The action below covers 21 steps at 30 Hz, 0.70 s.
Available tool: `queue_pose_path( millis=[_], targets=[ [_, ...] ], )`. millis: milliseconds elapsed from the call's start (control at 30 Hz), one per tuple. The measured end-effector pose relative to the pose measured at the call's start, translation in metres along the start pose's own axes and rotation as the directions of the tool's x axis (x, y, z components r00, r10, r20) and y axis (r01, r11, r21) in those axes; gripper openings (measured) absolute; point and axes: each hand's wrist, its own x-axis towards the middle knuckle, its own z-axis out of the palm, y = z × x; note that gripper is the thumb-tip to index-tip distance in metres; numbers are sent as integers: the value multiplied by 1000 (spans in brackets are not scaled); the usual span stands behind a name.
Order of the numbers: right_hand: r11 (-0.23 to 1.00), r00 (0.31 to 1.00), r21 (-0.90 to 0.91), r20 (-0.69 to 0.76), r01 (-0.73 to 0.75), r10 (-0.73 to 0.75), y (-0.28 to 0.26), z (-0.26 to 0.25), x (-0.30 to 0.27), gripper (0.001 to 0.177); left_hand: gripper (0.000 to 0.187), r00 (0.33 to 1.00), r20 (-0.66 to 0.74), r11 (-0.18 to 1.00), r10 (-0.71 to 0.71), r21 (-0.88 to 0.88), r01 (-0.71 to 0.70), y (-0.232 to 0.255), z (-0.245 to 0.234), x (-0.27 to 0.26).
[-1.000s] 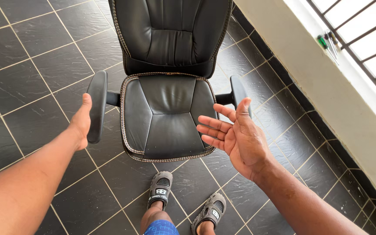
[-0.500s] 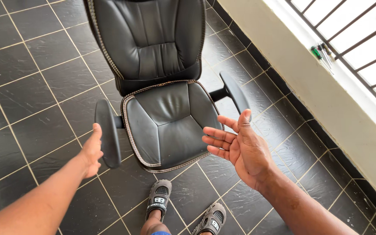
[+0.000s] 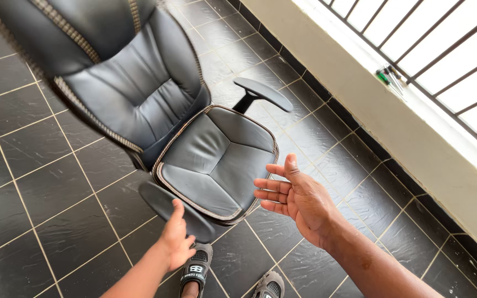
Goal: The person inspects a black office chair, then sits on the floor and uses an Allen key and a screwdriver to tighten bolts at the chair's base. The chair remains on the floor during the repair.
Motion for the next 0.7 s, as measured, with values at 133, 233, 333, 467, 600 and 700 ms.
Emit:
queue_pose_path(
  millis=[133, 233, 333, 467, 600, 700],
  targets=[
    [1000, 999, -14, 29, 19, -18, -3, -11, -3, 83, 121, 999, 49, 987, -2, 162, -6, 21, 25, -7],
    [999, 999, -13, 46, 30, -29, 0, -17, -4, 83, 117, 982, -49, 840, 184, 526, -130, 66, 22, -12],
    [999, 995, -8, 90, 49, -48, 2, -20, -3, 82, 116, 589, -35, 317, 807, 868, -383, 130, -4, -35],
    [997, 988, -22, 141, 69, -65, 5, -19, -3, 82, 115, 112, 117, -125, 987, 990, 71, 197, -56, -94],
    [993, 970, -23, 216, 117, -109, 4, -19, -7, 82, 112, 28, -31, 26, 999, 986, 167, 213, -84, -153],
    [991, 953, -17, 277, 134, -124, -2, -23, -16, 83, 111, -45, -15, 28, 999, 956, 291, 207, -81, -189]
  ],
)
